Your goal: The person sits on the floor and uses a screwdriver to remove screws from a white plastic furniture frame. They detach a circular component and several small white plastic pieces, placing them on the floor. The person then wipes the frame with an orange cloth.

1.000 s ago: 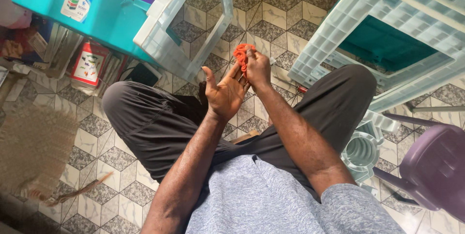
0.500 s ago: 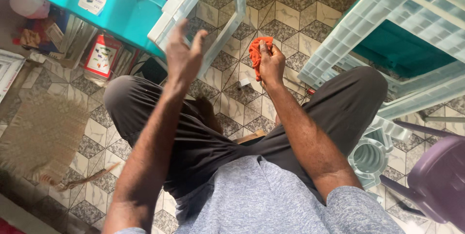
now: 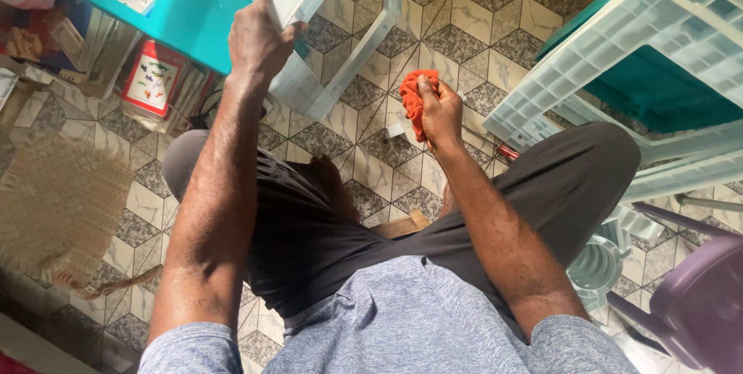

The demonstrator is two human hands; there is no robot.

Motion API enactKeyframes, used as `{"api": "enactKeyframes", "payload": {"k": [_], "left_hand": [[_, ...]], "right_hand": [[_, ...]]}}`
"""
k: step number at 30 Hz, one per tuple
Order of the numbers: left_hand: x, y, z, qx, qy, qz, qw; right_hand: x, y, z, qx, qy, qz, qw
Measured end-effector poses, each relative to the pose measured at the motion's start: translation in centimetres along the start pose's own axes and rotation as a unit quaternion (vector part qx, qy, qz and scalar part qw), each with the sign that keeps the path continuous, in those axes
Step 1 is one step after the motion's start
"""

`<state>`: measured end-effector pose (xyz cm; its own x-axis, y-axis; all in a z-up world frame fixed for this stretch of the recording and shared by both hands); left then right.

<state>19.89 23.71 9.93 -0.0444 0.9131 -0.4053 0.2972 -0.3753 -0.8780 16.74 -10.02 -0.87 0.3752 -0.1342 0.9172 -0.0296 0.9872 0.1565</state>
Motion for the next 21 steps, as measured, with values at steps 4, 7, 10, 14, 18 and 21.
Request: {"api": "enactKeyframes", "payload": {"k": [4, 7, 10, 14, 18, 21], "left_hand": [[-0.7, 0.5, -0.2, 0.01, -0.011, 0.004, 1.0], [-2.8, -0.3, 1.0, -0.058, 0.043, -0.036, 0.997], [-3.7, 0.0, 1.6, -0.032, 0.023, -0.019, 0.999], [-6.3, -1.0, 1.9, -0.077, 0.067, -0.022, 0.995], [-7.7, -0.6, 2.4, -0.077, 0.049, -0.006, 0.996], [-8.2, 0.1, 3.3, -0.064, 0.04, 0.008, 0.997]], "right_hand": [[-0.2, 0.2, -0.7, 0.015, -0.028, 0.004, 0.999], [-0.3, -0.1, -0.8, 0.016, -0.023, -0.007, 1.0], [-0.2, -0.9, -0.7, -0.006, -0.007, 0.026, 1.0], [0.1, -1.5, -0.9, -0.016, 0.021, 0.022, 0.999], [0.6, -2.1, -1.4, -0.014, -0.013, -0.03, 0.999], [0.0, -3.8, -2.0, -0.042, 0.002, -0.023, 0.999]]}}
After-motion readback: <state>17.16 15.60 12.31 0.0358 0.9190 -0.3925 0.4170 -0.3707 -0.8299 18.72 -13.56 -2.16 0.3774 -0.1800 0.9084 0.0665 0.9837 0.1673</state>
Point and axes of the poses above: each hand's wrist, its own z-axis away from the middle knuckle, its own y-axis out of the palm, x = y × z, the point moved 8 cm from there along -z, towards the middle knuckle, and after that the axes turned 3 degrees about y, right-handed, at the moved point
